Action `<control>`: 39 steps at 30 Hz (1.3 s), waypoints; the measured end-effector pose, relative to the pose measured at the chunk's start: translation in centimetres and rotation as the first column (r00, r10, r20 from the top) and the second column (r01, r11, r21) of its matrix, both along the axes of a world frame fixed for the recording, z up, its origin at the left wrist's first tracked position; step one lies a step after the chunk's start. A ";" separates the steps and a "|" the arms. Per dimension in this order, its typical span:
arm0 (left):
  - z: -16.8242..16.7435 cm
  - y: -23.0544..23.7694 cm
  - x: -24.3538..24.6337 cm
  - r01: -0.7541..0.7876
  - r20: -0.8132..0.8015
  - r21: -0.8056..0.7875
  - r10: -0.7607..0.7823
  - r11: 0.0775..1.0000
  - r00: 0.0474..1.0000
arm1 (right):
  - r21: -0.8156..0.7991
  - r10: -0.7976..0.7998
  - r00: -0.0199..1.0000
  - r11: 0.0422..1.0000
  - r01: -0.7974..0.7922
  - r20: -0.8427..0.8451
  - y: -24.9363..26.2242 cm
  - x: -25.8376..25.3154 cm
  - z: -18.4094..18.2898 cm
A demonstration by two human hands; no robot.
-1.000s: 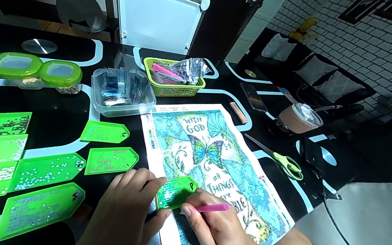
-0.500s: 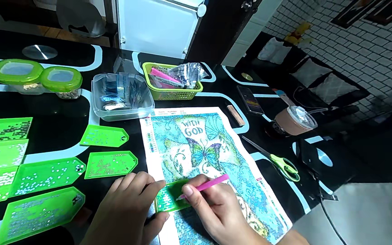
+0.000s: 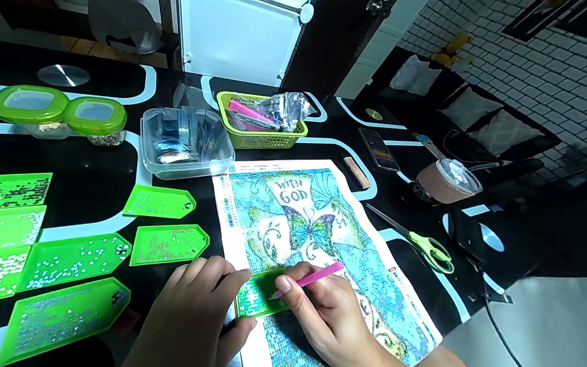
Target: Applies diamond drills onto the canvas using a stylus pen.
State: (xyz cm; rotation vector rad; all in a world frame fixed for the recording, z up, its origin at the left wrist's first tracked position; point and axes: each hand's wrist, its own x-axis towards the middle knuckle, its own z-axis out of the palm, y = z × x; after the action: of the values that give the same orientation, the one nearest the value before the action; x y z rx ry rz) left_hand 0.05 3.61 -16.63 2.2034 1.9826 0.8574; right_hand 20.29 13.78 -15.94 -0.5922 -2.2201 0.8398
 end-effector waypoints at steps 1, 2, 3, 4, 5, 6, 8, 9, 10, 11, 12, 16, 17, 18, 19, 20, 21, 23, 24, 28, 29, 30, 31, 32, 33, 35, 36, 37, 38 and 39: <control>-0.1 0.0 0.0 -0.002 -0.002 0.003 0.002 1.000 1.000 | 0.000 -0.001 1.000 1.000 0.001 -0.002 0.0 0.0 0.0; -0.1 0.0 0.0 -0.001 -0.002 0.003 0.001 1.000 1.000 | -0.003 0.001 1.000 1.000 -0.001 -0.009 0.0 0.0 0.0; 0.0 0.0 0.0 0.000 -0.002 -0.001 0.000 1.000 1.000 | -0.008 0.004 1.000 1.000 -0.004 -0.020 0.0 0.0 0.0; 0.0 0.0 0.0 0.000 -0.002 -0.004 0.000 1.000 1.000 | -0.018 0.009 0.999 1.000 -0.009 -0.033 0.0 0.0 0.0; 0.0 -0.1 0.0 0.000 -0.001 -0.007 0.000 1.000 1.000 | -0.028 0.012 0.999 1.000 -0.013 -0.045 0.1 -0.1 0.1; 0.0 -0.1 0.0 -0.001 0.001 -0.008 0.001 1.000 1.000 | -0.037 0.012 0.999 0.999 -0.014 -0.053 0.1 -0.1 0.1; -0.1 0.0 0.0 -0.004 0.001 -0.002 0.004 1.000 1.000 | -0.048 0.015 0.998 0.999 -0.018 -0.061 0.1 0.0 0.1; -0.1 0.0 0.1 -0.007 -0.003 0.001 0.007 1.000 1.000 | -0.052 0.017 0.998 0.998 -0.020 -0.063 0.1 0.0 0.0; -0.1 0.0 0.1 -0.009 -0.004 0.007 0.009 1.000 1.000 | -0.053 0.019 0.998 0.998 -0.022 -0.064 0.1 0.0 0.0; -0.1 0.0 0.1 -0.009 -0.003 0.010 0.009 1.000 1.000 | -0.052 0.019 0.998 0.998 -0.023 -0.063 0.1 0.0 0.0; -0.1 0.0 0.1 -0.010 -0.005 0.012 0.010 1.000 1.000 | -0.051 0.020 0.998 0.998 -0.023 -0.061 0.1 0.0 0.0; -0.2 0.0 0.1 -0.009 -0.014 0.019 0.010 1.000 1.000 | -0.044 0.018 0.999 0.999 -0.020 -0.051 0.0 0.0 -0.1; -0.2 0.0 0.1 -0.009 -0.012 0.020 0.009 1.000 1.000 | -0.039 0.016 0.999 0.999 -0.018 -0.046 0.0 0.0 -0.1; -0.2 0.0 0.1 -0.010 -0.011 0.022 0.010 1.000 1.000 | -0.035 0.016 0.999 0.999 -0.017 -0.044 0.0 0.0 -0.2; -0.2 0.0 0.1 -0.011 -0.013 0.022 0.011 1.000 1.000 | -0.033 0.016 0.999 0.999 -0.017 -0.043 0.0 0.0 -0.1; -0.1 0.0 0.1 -0.011 -0.015 0.021 0.012 1.000 1.000 | -0.032 0.017 0.999 0.999 -0.018 -0.045 0.0 0.0 -0.1; -0.1 0.0 0.1 -0.009 -0.012 0.017 0.010 1.000 1.000 | -0.035 0.021 0.998 0.999 -0.022 -0.053 0.1 0.0 -0.1; 0.0 0.0 0.1 -0.007 -0.010 0.011 0.007 1.000 1.000 | -0.042 0.022 0.997 0.999 -0.025 -0.070 0.1 0.0 0.0; 0.0 0.0 0.0 -0.006 -0.012 0.009 0.006 1.000 1.000 | -0.049 0.022 0.997 0.998 -0.026 -0.078 0.1 0.0 0.0; 0.0 0.0 0.1 -0.006 -0.004 0.006 0.006 1.000 1.000 | -0.167 0.037 0.989 0.984 -0.061 -0.144 0.0 0.2 0.3; 0.0 0.0 0.0 -0.001 0.001 -0.002 0.001 1.000 1.000 | -0.242 0.034 0.984 0.967 -0.076 -0.173 -0.2 0.4 0.4; 0.1 -0.1 0.0 0.006 0.006 -0.014 -0.006 1.000 1.000 | -0.321 0.027 0.980 0.943 -0.091 -0.199 -0.5 0.6 0.5; 0.2 -0.1 0.0 0.010 0.007 -0.022 -0.010 1.000 1.000 | -0.383 0.015 0.977 0.918 -0.098 -0.213 -0.7 0.8 0.5; 0.2 -0.1 0.0 0.011 0.006 -0.027 -0.011 1.000 1.000 | -0.424 0.006 0.977 0.900 -0.099 -0.214 -0.9 1.1 0.4; 0.3 0.0 -0.1 0.012 0.006 -0.032 -0.012 0.999 1.000 | -0.439 0.004 0.979 0.893 -0.096 -0.205 -1.1 1.3 0.3; 0.3 0.0 -0.1 0.013 0.007 -0.033 -0.013 0.999 1.000 | -0.405 0.014 0.983 0.910 -0.088 -0.181 -1.3 1.7 -0.3; 0.2 0.0 -0.1 0.013 0.006 -0.025 -0.012 1.000 1.000 | -0.374 0.024 0.984 0.923 -0.089 -0.175 -1.3 1.7 -0.5; 0.2 0.0 -0.1 0.012 0.005 -0.017 -0.012 1.000 1.000 | -0.343 0.030 0.984 0.935 -0.090 -0.176 -1.3 1.7 -0.7; 0.1 0.0 -0.1 0.012 0.005 -0.015 -0.012 1.000 1.000 | -0.316 0.034 0.983 0.944 -0.090 -0.178 -1.3 1.6 -0.8; 0.1 0.0 -0.1 0.011 0.005 -0.016 -0.011 1.000 1.000 | -0.292 0.037 0.984 0.952 -0.087 -0.175 -1.3 1.6 -0.8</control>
State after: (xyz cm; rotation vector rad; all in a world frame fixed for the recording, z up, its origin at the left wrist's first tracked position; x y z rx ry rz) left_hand -0.03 3.61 -16.49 2.1998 1.9658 0.8419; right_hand 21.88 12.44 -16.79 -0.5704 -1.9818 1.2267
